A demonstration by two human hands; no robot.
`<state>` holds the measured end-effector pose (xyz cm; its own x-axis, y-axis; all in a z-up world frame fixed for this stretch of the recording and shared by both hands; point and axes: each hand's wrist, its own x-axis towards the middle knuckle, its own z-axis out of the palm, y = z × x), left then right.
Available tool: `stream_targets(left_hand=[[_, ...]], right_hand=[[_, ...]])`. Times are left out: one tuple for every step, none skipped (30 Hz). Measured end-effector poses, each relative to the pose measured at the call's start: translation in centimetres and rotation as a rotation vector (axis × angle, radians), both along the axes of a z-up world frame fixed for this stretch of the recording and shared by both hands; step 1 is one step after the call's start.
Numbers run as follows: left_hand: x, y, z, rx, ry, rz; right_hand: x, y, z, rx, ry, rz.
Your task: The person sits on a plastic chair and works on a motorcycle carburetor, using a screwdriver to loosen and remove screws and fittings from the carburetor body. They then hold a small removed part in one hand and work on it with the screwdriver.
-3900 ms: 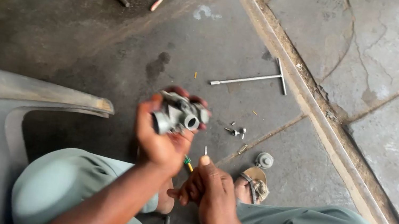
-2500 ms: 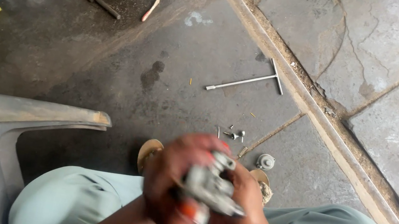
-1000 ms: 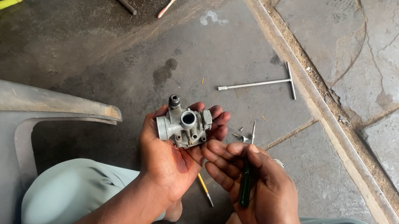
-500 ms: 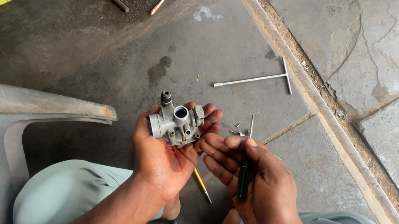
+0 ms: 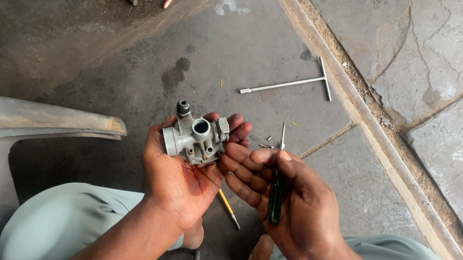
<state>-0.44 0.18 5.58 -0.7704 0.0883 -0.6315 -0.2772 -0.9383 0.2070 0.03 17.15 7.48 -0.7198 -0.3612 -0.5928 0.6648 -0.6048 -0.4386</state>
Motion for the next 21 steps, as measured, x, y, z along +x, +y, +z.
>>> stream_targets(left_hand=[[0.0, 0.0, 0.2, 0.002, -0.001, 0.000], [0.0, 0.0, 0.4, 0.002, 0.000, -0.002], [0.0, 0.0, 0.6, 0.003, 0.001, -0.004], [0.0, 0.0, 0.6, 0.004, 0.000, -0.003], [0.0, 0.0, 0.6, 0.010, 0.006, 0.000], [0.1, -0.1, 0.6, 0.012, 0.011, 0.005], [0.1, -0.1, 0.4, 0.011, 0.011, 0.009], [0.2, -0.1, 0.2, 0.039, 0.022, 0.002], [0.2, -0.1, 0.1, 0.066, 0.033, -0.006], [0.2, -0.2, 0.3, 0.066, 0.032, -0.003], [0.2, -0.2, 0.5, 0.058, -0.007, -0.012], [0.1, -0.2, 0.7, 0.051, -0.045, -0.024], [0.1, -0.2, 0.5, 0.052, -0.045, -0.024], [0.2, -0.2, 0.3, 0.066, -0.008, -0.024], [0.2, -0.3, 0.1, 0.081, 0.029, -0.024], [0.2, -0.2, 0.2, 0.081, 0.028, -0.024], [0.2, -0.2, 0.3, 0.069, 0.020, -0.028], [0.2, -0.2, 0.4, 0.059, 0.013, -0.031], [0.2, -0.2, 0.4, 0.059, 0.013, -0.031], [0.1, -0.2, 0.4, 0.059, 0.009, -0.032], [0.1, -0.2, 0.4, 0.059, 0.005, -0.033]], right_hand=[[-0.2, 0.0, 0.2, 0.002, -0.001, 0.000], [-0.4, 0.0, 0.4, 0.018, -0.022, 0.005], [-0.6, 0.0, 0.6, 0.034, -0.043, 0.009], [-0.7, 0.1, 0.7, 0.035, -0.043, 0.011], [-0.8, 0.2, 0.7, 0.059, -0.019, 0.006], [-0.9, 0.1, 0.8, 0.080, 0.005, 0.003], [-1.0, 0.2, 0.9, 0.079, 0.005, 0.007], [-1.1, 0.3, 1.1, 0.095, 0.020, -0.003], [-1.3, 0.5, 1.2, 0.111, 0.035, -0.013], [-1.3, 0.4, 1.2, 0.111, 0.035, -0.010], [-1.3, 0.4, 1.2, 0.118, 0.032, -0.016], [-1.4, 0.5, 1.1, 0.125, 0.030, -0.025], [-1.4, 0.5, 1.2, 0.126, 0.030, -0.024], [-1.4, 0.5, 1.2, 0.121, 0.030, -0.025], [-1.4, 0.4, 1.2, 0.117, 0.030, -0.025], [-1.4, 0.5, 1.1, 0.116, 0.029, -0.025], [-1.3, 0.5, 1.1, 0.115, 0.028, -0.025], [-1.3, 0.5, 1.1, 0.113, 0.028, -0.024], [-1.3, 0.5, 1.1, 0.113, 0.028, -0.024], [-1.3, 0.5, 1.0, 0.109, 0.034, -0.022], [-1.3, 0.5, 1.0, 0.106, 0.040, -0.020]])
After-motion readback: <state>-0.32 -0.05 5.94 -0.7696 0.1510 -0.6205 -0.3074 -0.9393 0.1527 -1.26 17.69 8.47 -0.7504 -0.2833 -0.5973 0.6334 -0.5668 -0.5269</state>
